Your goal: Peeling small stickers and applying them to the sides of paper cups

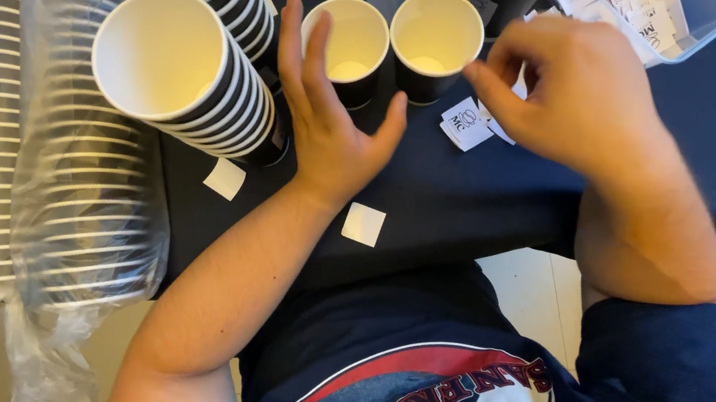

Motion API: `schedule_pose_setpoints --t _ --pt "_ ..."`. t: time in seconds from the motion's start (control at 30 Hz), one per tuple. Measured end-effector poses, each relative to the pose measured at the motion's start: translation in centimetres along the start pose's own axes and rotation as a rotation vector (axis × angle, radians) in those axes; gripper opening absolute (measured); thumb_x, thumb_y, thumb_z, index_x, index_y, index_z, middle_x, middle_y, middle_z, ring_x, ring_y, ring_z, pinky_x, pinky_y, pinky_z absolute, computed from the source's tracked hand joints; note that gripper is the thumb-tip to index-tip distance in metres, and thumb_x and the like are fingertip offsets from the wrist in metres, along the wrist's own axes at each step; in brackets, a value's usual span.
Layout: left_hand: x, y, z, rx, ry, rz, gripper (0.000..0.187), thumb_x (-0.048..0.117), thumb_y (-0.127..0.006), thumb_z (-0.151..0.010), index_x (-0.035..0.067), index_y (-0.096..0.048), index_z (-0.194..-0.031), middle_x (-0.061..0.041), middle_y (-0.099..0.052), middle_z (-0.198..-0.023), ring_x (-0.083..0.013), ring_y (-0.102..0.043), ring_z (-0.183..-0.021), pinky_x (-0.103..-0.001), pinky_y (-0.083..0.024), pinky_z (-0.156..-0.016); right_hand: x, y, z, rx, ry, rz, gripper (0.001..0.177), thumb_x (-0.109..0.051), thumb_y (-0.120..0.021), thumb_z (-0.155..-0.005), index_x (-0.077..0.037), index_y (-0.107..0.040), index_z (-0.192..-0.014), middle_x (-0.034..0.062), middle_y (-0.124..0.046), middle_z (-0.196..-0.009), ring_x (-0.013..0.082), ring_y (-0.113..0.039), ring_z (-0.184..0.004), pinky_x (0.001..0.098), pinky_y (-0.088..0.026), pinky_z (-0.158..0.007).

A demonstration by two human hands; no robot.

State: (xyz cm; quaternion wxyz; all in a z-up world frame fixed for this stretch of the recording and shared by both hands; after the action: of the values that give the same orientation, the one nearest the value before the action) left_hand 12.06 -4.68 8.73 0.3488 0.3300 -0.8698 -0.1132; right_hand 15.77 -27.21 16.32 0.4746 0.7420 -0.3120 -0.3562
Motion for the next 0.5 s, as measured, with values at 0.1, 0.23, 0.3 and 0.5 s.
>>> schedule_pose_setpoints --t 0.1,0.23,0.3,0.5 --pt "0.8 -0.3 0.2 0.062 -0.151 -0.099 0.069 0.029 -0.083 -0.095 0.012 -0.041 -0.146 -0.021 -0.029 -0.158 -0.0428 -0.039 -0.153 -0.064 -0.038 -0.132 2.1 -2.7 -0.6 -0.378 -0.217 0.252 0.036 -0.058 -0.067 -0.095 -0.025 -0.076 -0.106 -0.0002 -0.075 -0.100 0.0318 -0.070 -0.092 0.0500 -0.054 -0.069" --pt "3.2 0.7 -0.8 0.048 -0.377 -0.063 0.028 0.023 -0.072 -0.095 0.015 -0.061 -0.119 -0.014 -0.046 -0.122 -0.0318 -0.050 -0.112 -0.046 -0.050 -0.096 2.3 -5.4 -1.3 -0.508 -0.231 0.260 0.049 -0.060 -0.069 -0.088 -0.032 -0.071 -0.129 0.0102 -0.069 -0.106 0.0389 -0.068 -0.103 0.0548 -0.056 -0.072" --pt "4.3 1.0 -1.2 -0.067 -0.502 0.051 0.016 0.011 -0.070 -0.093 0.013 -0.064 -0.108 -0.008 -0.060 -0.103 -0.0292 -0.058 -0.091 -0.042 -0.048 -0.082 2.6 -7.0 -1.5 -0.532 -0.142 0.298 0.051 -0.057 -0.073 -0.083 -0.032 -0.072 -0.127 0.0077 -0.071 -0.108 0.0401 -0.069 -0.099 0.0524 -0.057 -0.073" --pt "4.7 0.3 -1.3 -0.185 -0.497 0.032 0.013 0.004 -0.069 -0.089 0.009 -0.062 -0.099 -0.006 -0.059 -0.094 -0.0274 -0.060 -0.082 -0.038 -0.046 -0.069 2.3 -6.3 -1.2 -0.446 -0.079 0.204 0.015 -0.036 -0.076 -0.087 -0.024 -0.069 -0.082 -0.0013 -0.067 -0.095 0.0311 -0.067 -0.086 0.0468 -0.050 -0.063"
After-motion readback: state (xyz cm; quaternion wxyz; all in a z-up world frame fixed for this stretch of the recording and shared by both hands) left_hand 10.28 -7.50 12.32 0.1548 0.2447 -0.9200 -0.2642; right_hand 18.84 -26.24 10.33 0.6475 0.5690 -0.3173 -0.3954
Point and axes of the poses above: each hand's wrist, its own z-axis away from the middle knuckle, its own y-axis out of the back of the hand, x = y × z, the point moved 4 cm from there along -z, towards the middle knuckle
